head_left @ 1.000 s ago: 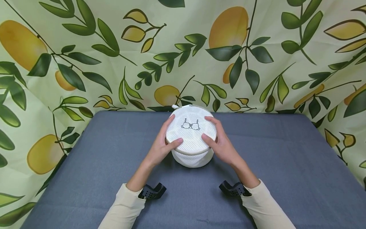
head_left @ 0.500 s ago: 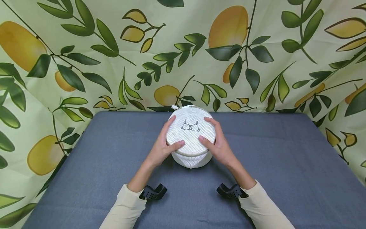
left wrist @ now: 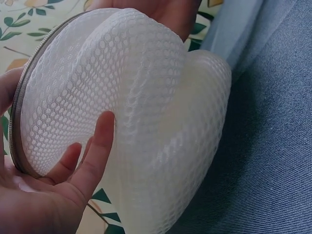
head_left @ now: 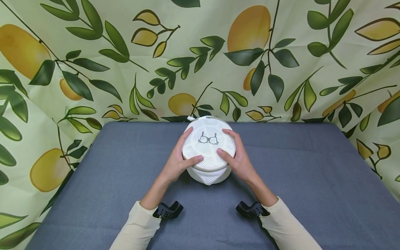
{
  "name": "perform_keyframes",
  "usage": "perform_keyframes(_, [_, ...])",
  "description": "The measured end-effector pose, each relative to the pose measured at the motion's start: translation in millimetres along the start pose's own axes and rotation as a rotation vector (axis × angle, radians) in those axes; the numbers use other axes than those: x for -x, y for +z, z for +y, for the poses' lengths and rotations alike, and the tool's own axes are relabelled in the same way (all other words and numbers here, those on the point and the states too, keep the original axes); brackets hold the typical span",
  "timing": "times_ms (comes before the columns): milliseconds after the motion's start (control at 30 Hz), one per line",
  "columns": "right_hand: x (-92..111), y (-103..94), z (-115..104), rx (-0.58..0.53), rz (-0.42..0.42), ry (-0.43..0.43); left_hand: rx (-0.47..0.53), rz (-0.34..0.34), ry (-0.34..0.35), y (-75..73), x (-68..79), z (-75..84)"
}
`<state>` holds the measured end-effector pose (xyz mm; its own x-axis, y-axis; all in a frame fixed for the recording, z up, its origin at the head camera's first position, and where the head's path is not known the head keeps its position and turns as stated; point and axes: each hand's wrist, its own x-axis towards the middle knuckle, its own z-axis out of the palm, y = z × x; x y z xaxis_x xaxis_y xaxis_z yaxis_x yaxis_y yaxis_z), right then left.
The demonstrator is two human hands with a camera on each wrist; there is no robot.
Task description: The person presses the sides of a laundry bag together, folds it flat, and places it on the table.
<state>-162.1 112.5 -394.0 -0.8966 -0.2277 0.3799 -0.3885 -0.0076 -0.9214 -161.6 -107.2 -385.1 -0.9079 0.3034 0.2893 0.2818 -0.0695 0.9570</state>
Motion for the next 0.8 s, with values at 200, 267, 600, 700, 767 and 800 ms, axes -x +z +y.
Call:
perform_keyframes(200, [2, 3.0, 3, -0.063, 0.032, 0.003, 0.033, 0.002, -0.014, 1.7, -0.6, -2.3])
perform_keyframes(267, [2, 4.2, 4, -0.088, 0.037, 0.002, 0.041, 0.002, -0.02, 2.2, -0.8, -2.9])
perform_keyframes(600, [2, 9.3, 8, -0.174, 0.079, -0.002, 0.094, -0.002, -0.042, 2.9, -0.5, -7.6])
perform_keyframes(700, [1, 11.4, 10, -0.211, 0.091, -0.008, 0.124, -0.007, -0.042, 3.1, -0.6, -9.1])
perform_keyframes(767, [1, 12.6, 10, -0.222, 0.105, -0.012, 0.145, -0.01, -0.042, 3.6, -0.7, -9.6])
perform_keyframes(800, [0, 13.3, 11, -0.228, 0.112, -0.014, 0.156, -0.011, -0.042, 3.7, -0.8, -10.1])
